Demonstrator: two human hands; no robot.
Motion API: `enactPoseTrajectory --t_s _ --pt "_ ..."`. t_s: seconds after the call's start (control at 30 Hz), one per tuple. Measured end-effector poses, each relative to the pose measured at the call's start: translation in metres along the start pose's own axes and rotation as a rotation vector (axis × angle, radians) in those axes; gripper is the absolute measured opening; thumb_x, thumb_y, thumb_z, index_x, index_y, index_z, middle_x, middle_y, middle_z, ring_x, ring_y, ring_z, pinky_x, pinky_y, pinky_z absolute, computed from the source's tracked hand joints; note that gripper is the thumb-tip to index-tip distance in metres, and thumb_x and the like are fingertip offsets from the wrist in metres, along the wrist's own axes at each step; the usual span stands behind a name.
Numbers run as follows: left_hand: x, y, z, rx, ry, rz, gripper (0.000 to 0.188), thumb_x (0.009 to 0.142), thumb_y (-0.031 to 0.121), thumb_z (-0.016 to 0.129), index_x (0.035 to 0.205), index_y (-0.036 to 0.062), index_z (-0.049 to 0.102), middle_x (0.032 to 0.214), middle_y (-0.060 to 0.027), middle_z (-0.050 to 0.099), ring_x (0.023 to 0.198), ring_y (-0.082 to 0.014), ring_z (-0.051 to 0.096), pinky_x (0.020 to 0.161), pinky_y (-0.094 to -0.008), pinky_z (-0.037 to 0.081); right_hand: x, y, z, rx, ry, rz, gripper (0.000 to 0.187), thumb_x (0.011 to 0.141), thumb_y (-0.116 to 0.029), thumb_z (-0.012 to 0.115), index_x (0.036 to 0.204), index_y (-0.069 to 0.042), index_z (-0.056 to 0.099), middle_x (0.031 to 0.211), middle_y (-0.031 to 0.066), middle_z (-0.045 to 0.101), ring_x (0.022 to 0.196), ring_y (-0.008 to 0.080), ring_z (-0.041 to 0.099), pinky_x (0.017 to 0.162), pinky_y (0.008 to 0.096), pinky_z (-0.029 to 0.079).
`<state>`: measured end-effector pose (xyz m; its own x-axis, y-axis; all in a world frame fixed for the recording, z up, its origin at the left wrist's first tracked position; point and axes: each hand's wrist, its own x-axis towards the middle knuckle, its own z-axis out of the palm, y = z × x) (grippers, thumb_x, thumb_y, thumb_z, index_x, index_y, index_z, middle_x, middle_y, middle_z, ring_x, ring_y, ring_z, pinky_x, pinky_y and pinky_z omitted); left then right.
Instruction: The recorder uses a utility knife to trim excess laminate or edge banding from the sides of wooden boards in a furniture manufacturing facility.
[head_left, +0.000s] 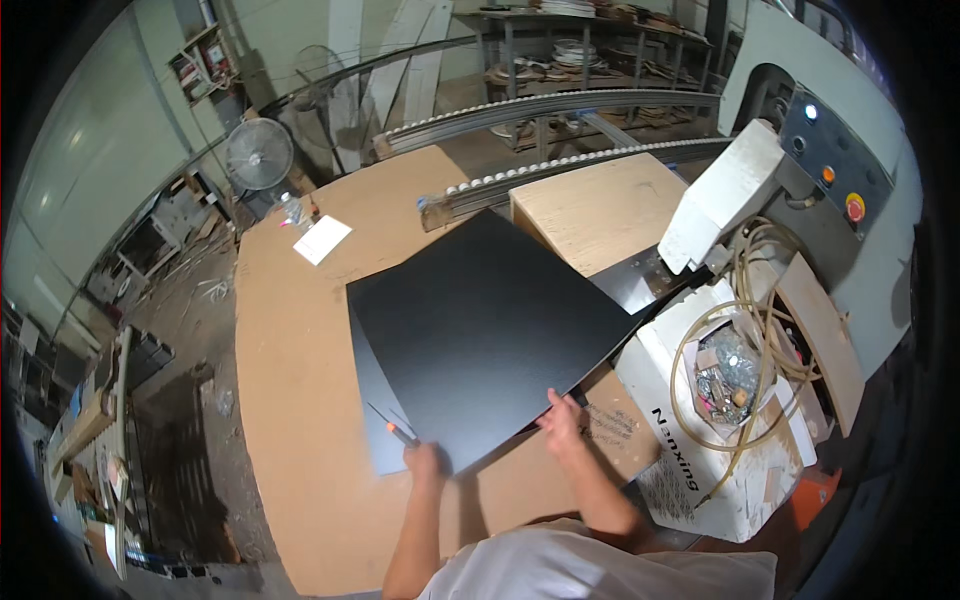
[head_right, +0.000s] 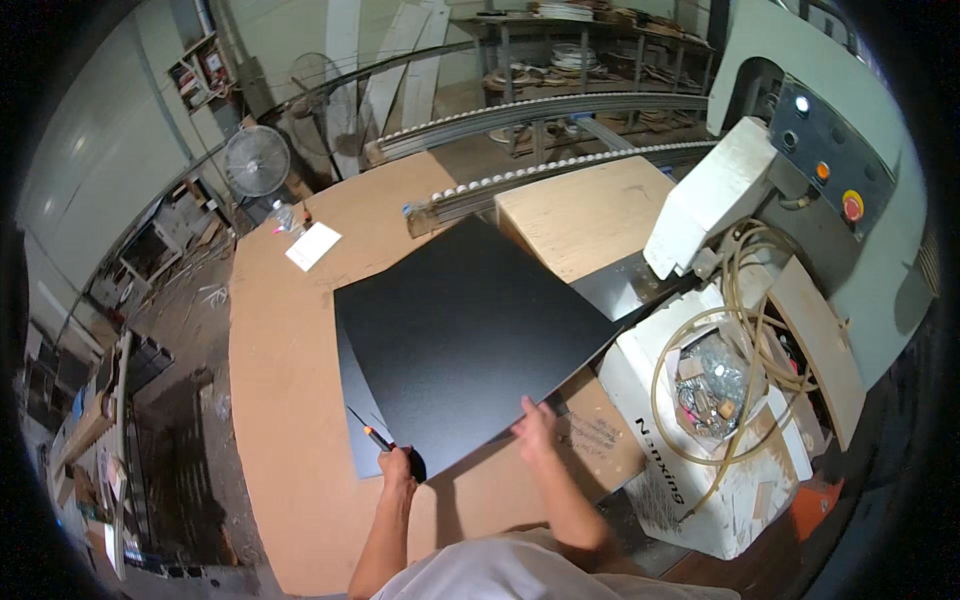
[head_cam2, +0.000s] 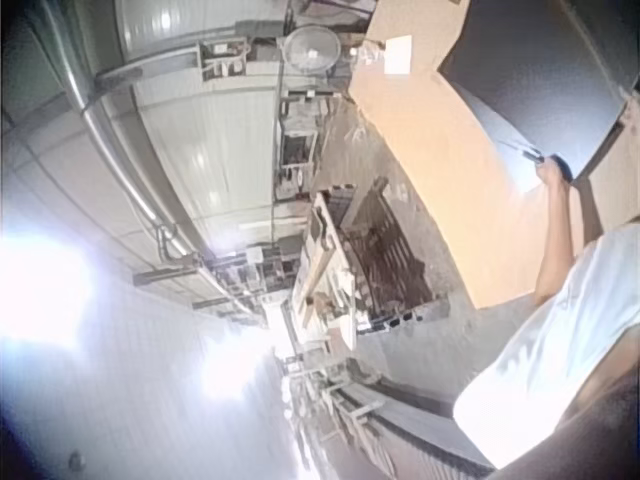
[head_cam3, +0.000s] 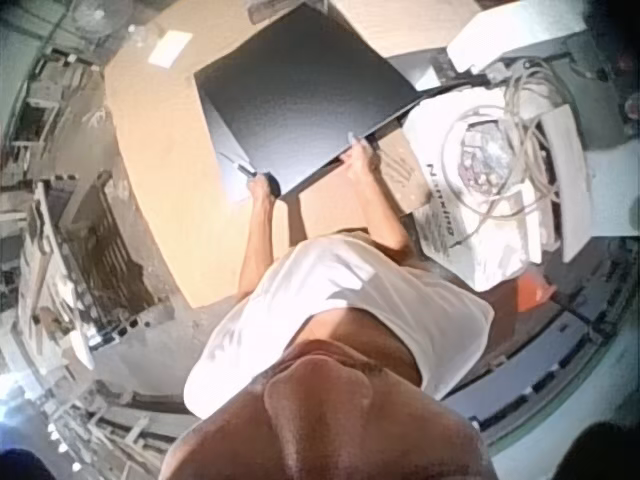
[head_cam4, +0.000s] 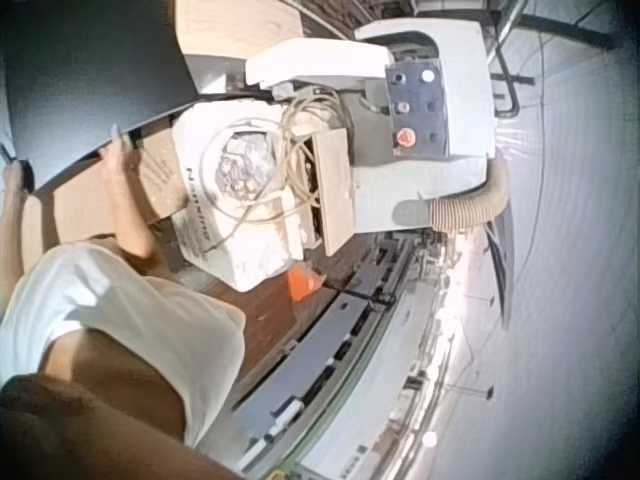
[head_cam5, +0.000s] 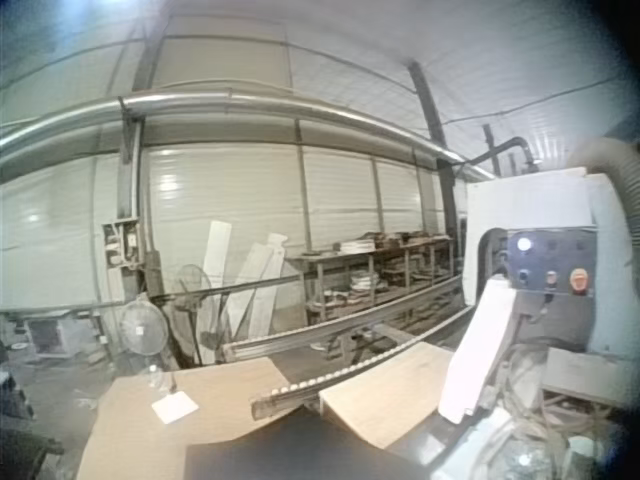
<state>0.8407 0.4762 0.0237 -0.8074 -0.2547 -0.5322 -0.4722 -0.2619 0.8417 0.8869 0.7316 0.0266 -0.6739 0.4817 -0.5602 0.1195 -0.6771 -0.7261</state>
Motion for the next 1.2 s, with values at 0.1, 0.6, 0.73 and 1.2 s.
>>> enactPoseTrajectory --t_s 0.1,0.6,0.73,1.2 --pt "-0.016 0.025 -0.019 0.020 0.071 0.045 0.021 0.068 -0.013 0.044 0.080 0.0036 0.044 0.063 -0.0014 0.045 0.044 -0.0121 0.044 0.036 -0.0278 0.033 -0.003 0.003 0.007 -0.183 -0.054 -0.049 0.024 0.091 -0.022 0.058 0.089 0.000 0.049 0.080 0.0129 0.056 0.073 0.0234 0.060 0.075 0.0431 0.054" --pt "0.009 0.033 -0.115 0.227 0.234 0.108 0.011 0.072 -0.003 0.055 0.076 0.0047 0.050 0.059 0.0010 0.045 0.050 -0.0104 0.042 0.046 -0.0282 0.032 -0.085 0.043 0.006 -0.440 -0.292 0.231 0.029 0.094 -0.026 0.054 0.091 0.003 0.048 0.093 0.0233 0.064 0.081 0.0299 0.066 0.071 0.0367 0.055" --pt "0.022 0.054 -0.116 0.217 0.115 0.090 0.009 0.075 0.001 0.058 0.074 0.0057 0.050 0.059 0.0003 0.045 0.049 -0.0115 0.043 0.045 -0.0288 0.034 -0.090 0.040 0.015 -0.457 -0.279 0.194 0.031 0.093 -0.028 0.054 0.093 0.003 0.051 0.090 0.0213 0.065 0.080 0.0288 0.066 0.070 0.0357 0.055" --pt "0.013 -0.051 -0.212 0.289 0.113 0.221 0.030 0.081 0.005 0.051 0.109 -0.0041 0.055 0.076 -0.0064 0.056 0.060 -0.0127 0.053 0.050 -0.0250 0.041 -0.108 0.046 -0.090 -0.616 -0.145 0.142 0.025 0.088 -0.029 0.059 0.088 -0.003 0.062 0.080 0.0076 0.065 0.070 0.0148 0.063 0.064 0.0270 0.050"
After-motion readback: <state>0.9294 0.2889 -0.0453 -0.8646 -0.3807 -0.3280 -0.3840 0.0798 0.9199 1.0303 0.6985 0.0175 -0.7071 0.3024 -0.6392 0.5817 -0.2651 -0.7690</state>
